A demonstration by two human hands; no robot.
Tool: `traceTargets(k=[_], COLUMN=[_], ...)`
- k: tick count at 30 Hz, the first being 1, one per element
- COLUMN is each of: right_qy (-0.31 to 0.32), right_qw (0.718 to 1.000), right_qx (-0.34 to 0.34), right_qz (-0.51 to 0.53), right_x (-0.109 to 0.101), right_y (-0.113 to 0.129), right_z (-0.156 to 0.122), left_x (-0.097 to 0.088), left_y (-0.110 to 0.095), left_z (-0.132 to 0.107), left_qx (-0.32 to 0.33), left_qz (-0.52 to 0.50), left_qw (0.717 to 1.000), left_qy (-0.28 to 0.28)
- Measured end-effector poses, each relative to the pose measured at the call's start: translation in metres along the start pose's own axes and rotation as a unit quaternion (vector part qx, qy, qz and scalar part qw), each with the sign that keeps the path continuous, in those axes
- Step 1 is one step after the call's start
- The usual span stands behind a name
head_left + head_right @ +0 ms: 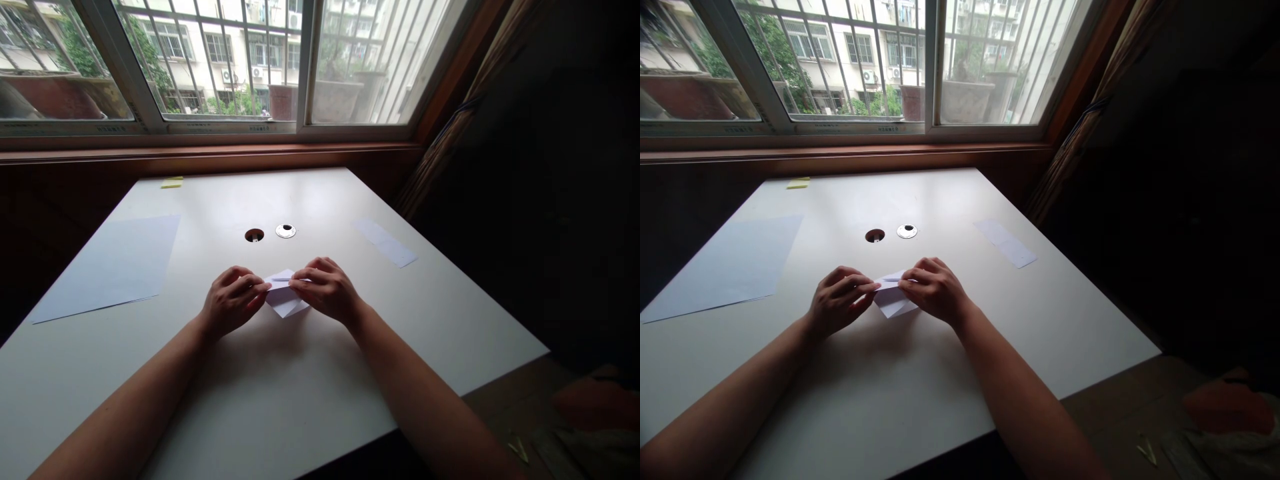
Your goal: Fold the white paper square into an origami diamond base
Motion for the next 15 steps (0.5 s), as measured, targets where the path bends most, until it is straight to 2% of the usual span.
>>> traceTargets(k=[15], right_qy=[-0.004], right_qw=[1.000], right_qx=[-0.005], right_qz=[-0.005], right_x=[0.0001], right_y=[0.0046], right_z=[0.0009], left_x=[0.0037], left_y=[0.0051], left_z=[0.0018], left_qx=[-0.014], left_qz=[0.014], left_qw=[1.000], left_qy=[0.023])
Point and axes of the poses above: each hand's wrist, its own z-axis towards the middle knuckle, its own x-axis out of the palm, y = z × x, the point moved 9 cm from there along z, towards the middle knuckle, and after that the axes turned 7 degrees about x, right-handed, at the moved point
